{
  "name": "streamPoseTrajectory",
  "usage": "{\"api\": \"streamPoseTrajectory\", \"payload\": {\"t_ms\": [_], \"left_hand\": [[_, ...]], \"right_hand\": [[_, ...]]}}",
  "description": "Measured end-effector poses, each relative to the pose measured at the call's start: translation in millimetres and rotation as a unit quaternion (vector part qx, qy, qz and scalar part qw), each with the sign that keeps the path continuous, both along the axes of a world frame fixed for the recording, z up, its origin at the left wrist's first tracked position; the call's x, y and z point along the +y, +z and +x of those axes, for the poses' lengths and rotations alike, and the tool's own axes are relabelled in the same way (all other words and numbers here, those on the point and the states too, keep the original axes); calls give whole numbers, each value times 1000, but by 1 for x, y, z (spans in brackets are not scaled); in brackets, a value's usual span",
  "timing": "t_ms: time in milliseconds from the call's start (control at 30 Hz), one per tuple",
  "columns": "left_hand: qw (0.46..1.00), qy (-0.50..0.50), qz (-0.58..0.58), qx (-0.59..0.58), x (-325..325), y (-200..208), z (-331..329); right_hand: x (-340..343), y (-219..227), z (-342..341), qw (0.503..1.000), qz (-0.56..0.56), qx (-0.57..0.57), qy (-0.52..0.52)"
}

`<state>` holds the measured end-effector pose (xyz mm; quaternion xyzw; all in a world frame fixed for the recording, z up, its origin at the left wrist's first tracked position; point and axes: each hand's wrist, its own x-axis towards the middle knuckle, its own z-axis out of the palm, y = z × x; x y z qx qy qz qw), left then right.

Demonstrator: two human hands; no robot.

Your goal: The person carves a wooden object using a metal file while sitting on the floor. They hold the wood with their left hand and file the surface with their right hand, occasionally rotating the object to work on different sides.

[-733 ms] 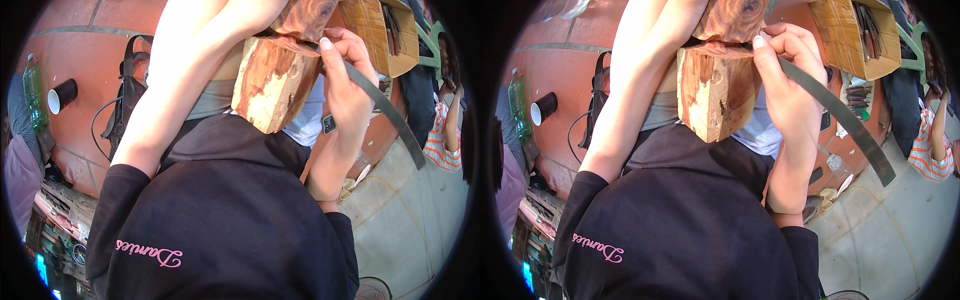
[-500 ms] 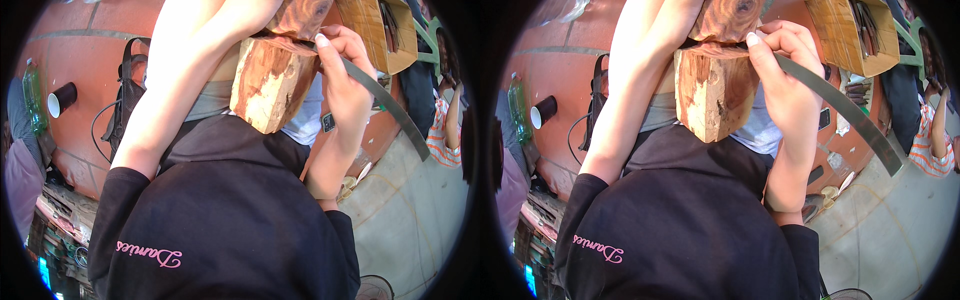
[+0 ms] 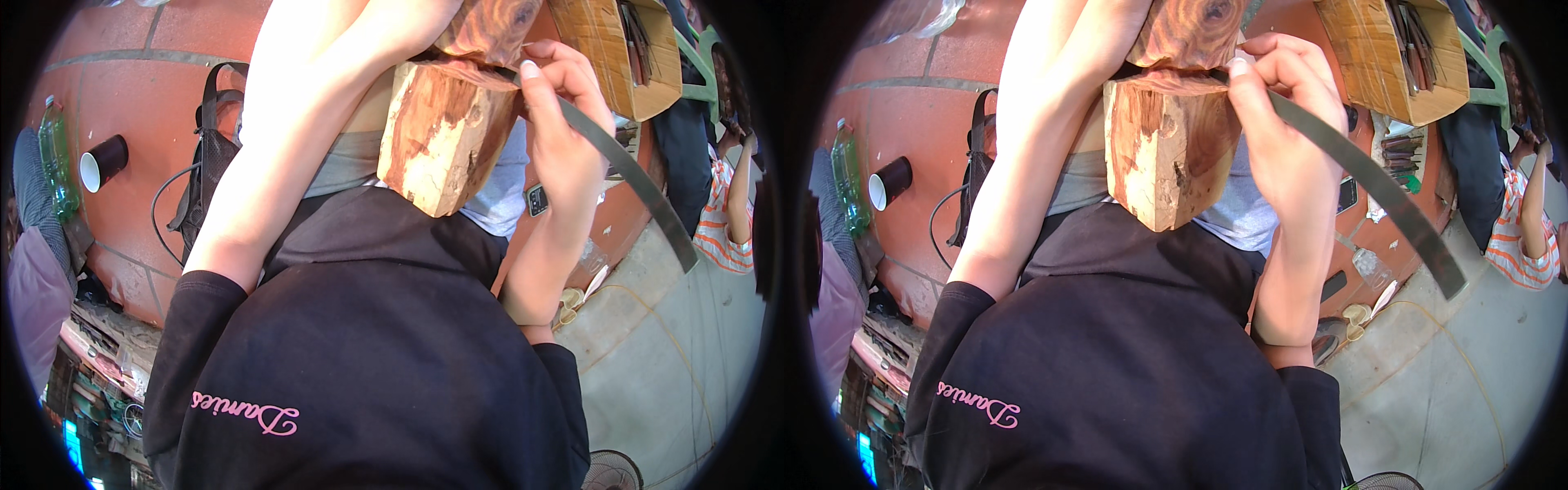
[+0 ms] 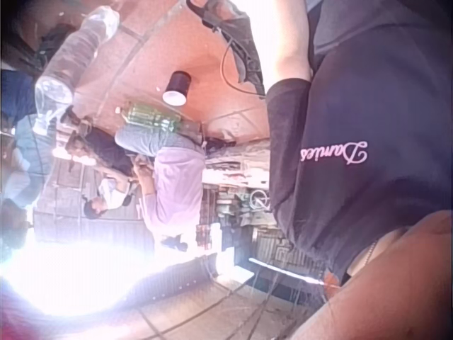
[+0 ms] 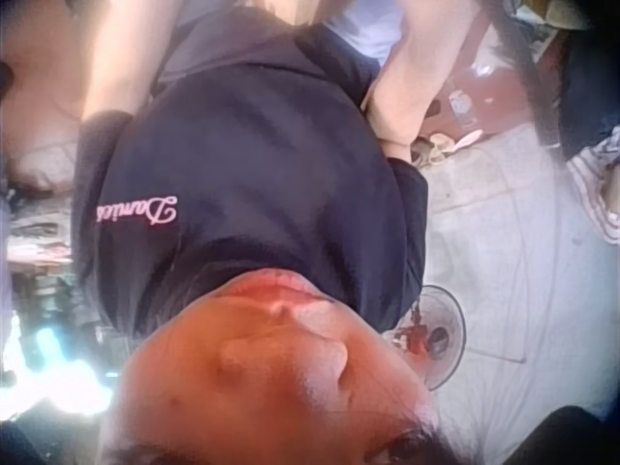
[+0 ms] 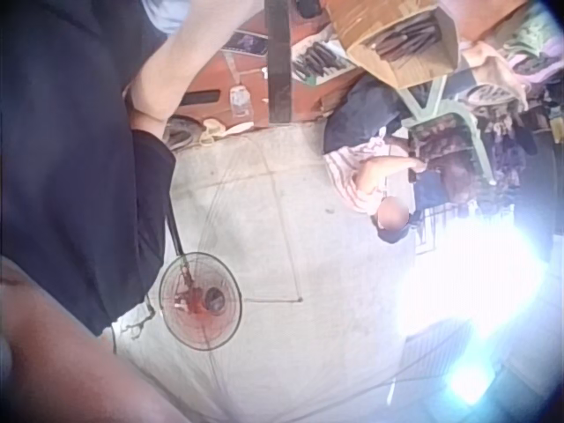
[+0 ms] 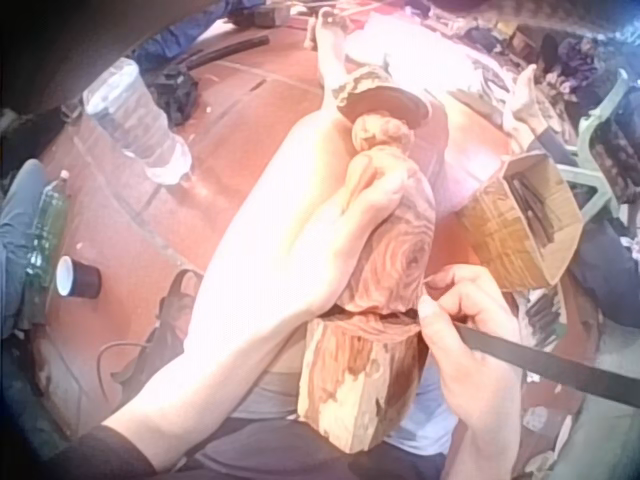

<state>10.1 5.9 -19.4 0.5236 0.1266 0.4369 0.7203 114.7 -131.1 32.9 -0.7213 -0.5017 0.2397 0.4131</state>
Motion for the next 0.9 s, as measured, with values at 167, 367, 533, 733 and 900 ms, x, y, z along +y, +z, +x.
{"api": "streamPoseTrajectory", "payload": {"t_ms": [167, 367, 533, 733, 900], "left_hand": [[1000, -5, -15, -1, -2, 1, -3], [999, -16, -31, -17, -2, 1, -2], [1000, 4, -10, 2, -4, 4, -3], [1000, -5, -18, -5, -3, 3, -3], [1000, -11, 2, 0, -1, -2, 1]], "right_hand": [[-1, 0, 5, 1000, 1, 7, 13], [-1, 2, 6, 999, -9, 27, 24], [2, 4, 0, 1000, -19, 6, 8], [-2, 10, 5, 993, -36, 112, 7], [2, 2, 5, 999, -4, -3, 40]]}}
